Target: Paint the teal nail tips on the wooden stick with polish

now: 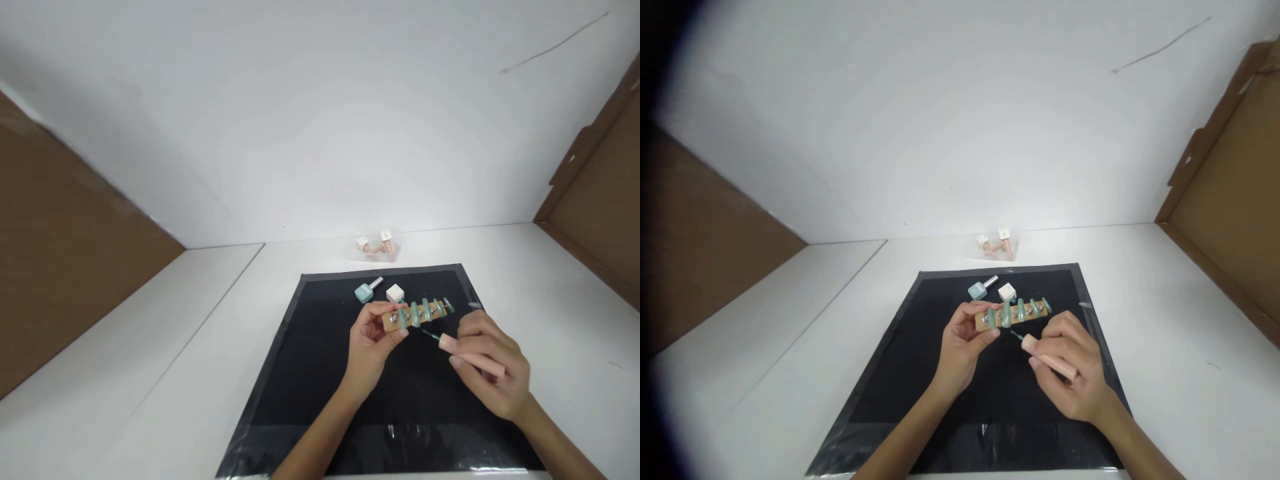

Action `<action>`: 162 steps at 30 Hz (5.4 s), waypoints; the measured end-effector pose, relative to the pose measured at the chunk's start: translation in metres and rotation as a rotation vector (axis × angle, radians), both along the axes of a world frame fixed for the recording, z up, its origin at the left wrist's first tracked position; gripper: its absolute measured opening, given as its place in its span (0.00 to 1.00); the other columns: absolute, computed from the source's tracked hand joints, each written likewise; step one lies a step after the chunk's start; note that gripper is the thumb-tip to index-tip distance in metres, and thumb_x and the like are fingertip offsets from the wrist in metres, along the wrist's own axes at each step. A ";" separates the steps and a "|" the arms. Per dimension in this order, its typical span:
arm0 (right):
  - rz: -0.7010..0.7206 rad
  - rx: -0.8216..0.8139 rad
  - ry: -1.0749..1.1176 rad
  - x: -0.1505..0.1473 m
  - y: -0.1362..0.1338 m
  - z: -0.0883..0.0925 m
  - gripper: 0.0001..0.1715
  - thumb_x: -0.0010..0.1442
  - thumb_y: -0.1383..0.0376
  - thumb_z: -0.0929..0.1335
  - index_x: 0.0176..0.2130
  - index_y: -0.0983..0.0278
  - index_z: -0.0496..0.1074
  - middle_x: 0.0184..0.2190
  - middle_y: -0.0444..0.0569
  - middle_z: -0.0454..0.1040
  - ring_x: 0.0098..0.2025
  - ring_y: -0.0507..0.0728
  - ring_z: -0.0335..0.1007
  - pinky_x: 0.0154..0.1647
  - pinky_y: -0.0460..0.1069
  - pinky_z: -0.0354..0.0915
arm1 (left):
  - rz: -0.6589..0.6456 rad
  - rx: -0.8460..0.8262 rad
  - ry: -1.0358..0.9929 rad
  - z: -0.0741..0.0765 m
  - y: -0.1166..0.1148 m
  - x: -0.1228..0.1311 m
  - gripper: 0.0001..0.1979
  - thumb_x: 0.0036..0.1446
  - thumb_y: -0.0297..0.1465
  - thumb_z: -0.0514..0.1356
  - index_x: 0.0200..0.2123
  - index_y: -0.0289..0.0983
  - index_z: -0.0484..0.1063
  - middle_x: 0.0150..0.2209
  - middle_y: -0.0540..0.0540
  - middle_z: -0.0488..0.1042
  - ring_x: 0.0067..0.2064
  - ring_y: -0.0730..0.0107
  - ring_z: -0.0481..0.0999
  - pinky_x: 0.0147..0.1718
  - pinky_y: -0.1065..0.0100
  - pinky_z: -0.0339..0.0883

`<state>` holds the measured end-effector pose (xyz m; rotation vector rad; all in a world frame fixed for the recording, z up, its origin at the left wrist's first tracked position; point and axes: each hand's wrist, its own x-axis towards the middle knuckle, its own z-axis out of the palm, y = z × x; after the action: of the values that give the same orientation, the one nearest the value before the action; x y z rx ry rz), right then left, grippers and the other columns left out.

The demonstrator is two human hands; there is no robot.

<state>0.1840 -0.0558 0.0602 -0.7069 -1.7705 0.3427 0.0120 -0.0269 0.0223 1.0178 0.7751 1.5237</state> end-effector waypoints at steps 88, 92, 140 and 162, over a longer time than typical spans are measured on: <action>-0.003 -0.643 0.260 0.000 0.007 -0.003 0.13 0.53 0.59 0.69 0.22 0.62 0.71 0.21 0.45 0.70 0.22 0.52 0.65 0.21 0.45 0.63 | -0.582 -0.470 -0.173 0.004 -0.001 -0.001 0.22 0.35 0.31 0.71 0.39 0.35 0.77 0.32 0.45 0.76 0.34 0.68 0.73 0.38 0.66 0.63; 0.007 -0.622 0.305 0.001 0.008 -0.010 0.17 0.54 0.62 0.68 0.17 0.63 0.69 0.20 0.44 0.67 0.21 0.51 0.63 0.21 0.45 0.62 | -0.599 -0.470 -0.195 0.003 -0.002 -0.002 0.21 0.37 0.30 0.71 0.39 0.35 0.76 0.33 0.44 0.77 0.34 0.66 0.75 0.39 0.65 0.63; 0.195 -0.418 0.416 0.007 0.010 -0.018 0.11 0.58 0.64 0.69 0.24 0.60 0.73 0.23 0.45 0.70 0.26 0.53 0.63 0.25 0.48 0.59 | -0.633 -0.510 -0.299 0.005 -0.004 -0.002 0.21 0.35 0.30 0.72 0.37 0.33 0.76 0.32 0.46 0.78 0.31 0.69 0.78 0.32 0.70 0.69; 0.116 -0.617 0.342 0.003 0.005 -0.007 0.11 0.52 0.57 0.72 0.26 0.62 0.75 0.23 0.46 0.73 0.20 0.50 0.62 0.19 0.45 0.59 | -0.600 -0.501 -0.254 0.007 -0.004 0.005 0.20 0.33 0.30 0.73 0.35 0.34 0.77 0.30 0.46 0.78 0.31 0.72 0.76 0.31 0.71 0.71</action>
<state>0.1873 -0.0509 0.0537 -0.9100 -1.3775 1.0540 0.0168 -0.0305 0.0297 0.5870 0.5586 0.8550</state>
